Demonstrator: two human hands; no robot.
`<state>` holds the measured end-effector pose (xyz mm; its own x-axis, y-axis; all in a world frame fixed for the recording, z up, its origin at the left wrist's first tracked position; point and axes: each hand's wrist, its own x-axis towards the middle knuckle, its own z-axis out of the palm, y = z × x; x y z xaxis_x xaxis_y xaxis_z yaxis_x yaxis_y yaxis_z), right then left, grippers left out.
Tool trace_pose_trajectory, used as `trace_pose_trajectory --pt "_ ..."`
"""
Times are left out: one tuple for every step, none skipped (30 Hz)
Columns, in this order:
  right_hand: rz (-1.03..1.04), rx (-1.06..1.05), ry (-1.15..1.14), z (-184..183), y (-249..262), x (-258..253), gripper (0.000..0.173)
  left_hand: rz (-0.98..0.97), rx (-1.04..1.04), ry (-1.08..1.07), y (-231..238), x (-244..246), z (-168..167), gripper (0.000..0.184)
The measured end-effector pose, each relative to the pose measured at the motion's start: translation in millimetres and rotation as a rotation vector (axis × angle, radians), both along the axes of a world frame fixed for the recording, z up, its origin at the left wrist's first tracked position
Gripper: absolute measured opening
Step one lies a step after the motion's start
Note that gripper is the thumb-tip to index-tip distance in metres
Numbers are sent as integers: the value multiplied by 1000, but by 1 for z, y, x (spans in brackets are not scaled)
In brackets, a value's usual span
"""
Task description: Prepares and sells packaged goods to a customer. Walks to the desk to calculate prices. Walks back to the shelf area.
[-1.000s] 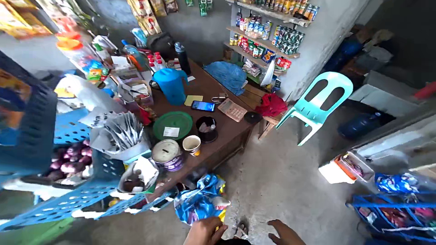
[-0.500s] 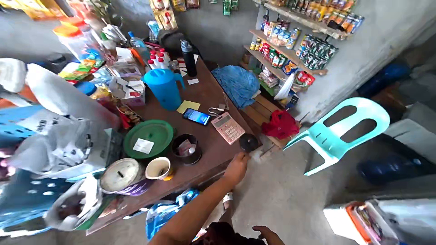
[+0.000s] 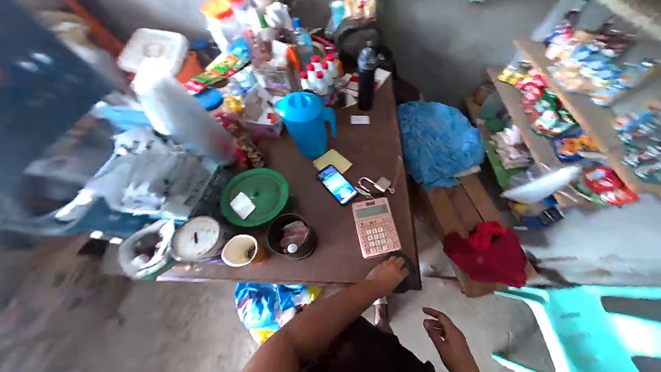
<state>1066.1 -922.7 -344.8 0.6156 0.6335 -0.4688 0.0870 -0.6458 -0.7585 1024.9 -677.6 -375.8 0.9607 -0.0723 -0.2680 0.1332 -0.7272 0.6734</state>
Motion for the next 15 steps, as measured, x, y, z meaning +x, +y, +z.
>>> trace_pose_trajectory --pt "70 31 -1 -3 9 18 39 11 -6 -25 2 -3 4 30" --pt "142 59 0 -3 18 38 39 48 6 -93 2 -9 11 30" --pt "212 79 6 -3 26 58 40 130 33 -191 0 -19 20 30" --pt "271 93 12 -4 37 78 41 250 85 -296 0 -32 31 31" --pt "315 98 17 -5 51 98 41 396 168 -390 4 -46 45 32" --pt "342 79 28 -5 67 117 41 556 248 -449 11 -61 60 32" --pt "363 47 30 -6 83 133 41 716 315 -480 20 -76 75 31" --pt "382 24 8 -10 102 147 42 865 379 -489 32 -91 87 29" --pt "399 19 -23 -13 121 158 43 983 426 -467 47 -106 98 29" --pt "411 31 -50 -17 141 165 44 1069 461 -419 62 -120 105 29" --pt "414 45 -60 -21 161 170 45 1134 490 -362 77 -132 108 30" --pt "400 62 -54 -27 181 173 47 1181 506 -304 91 -142 105 30" --pt "366 84 -41 -34 200 174 48 1215 512 -249 104 -150 101 31" --pt "318 99 -23 -39 218 173 49 1240 516 -204 115 -154 96 32" --pt "267 117 -9 -42 233 170 49 1256 520 -167 124 -156 92 31"
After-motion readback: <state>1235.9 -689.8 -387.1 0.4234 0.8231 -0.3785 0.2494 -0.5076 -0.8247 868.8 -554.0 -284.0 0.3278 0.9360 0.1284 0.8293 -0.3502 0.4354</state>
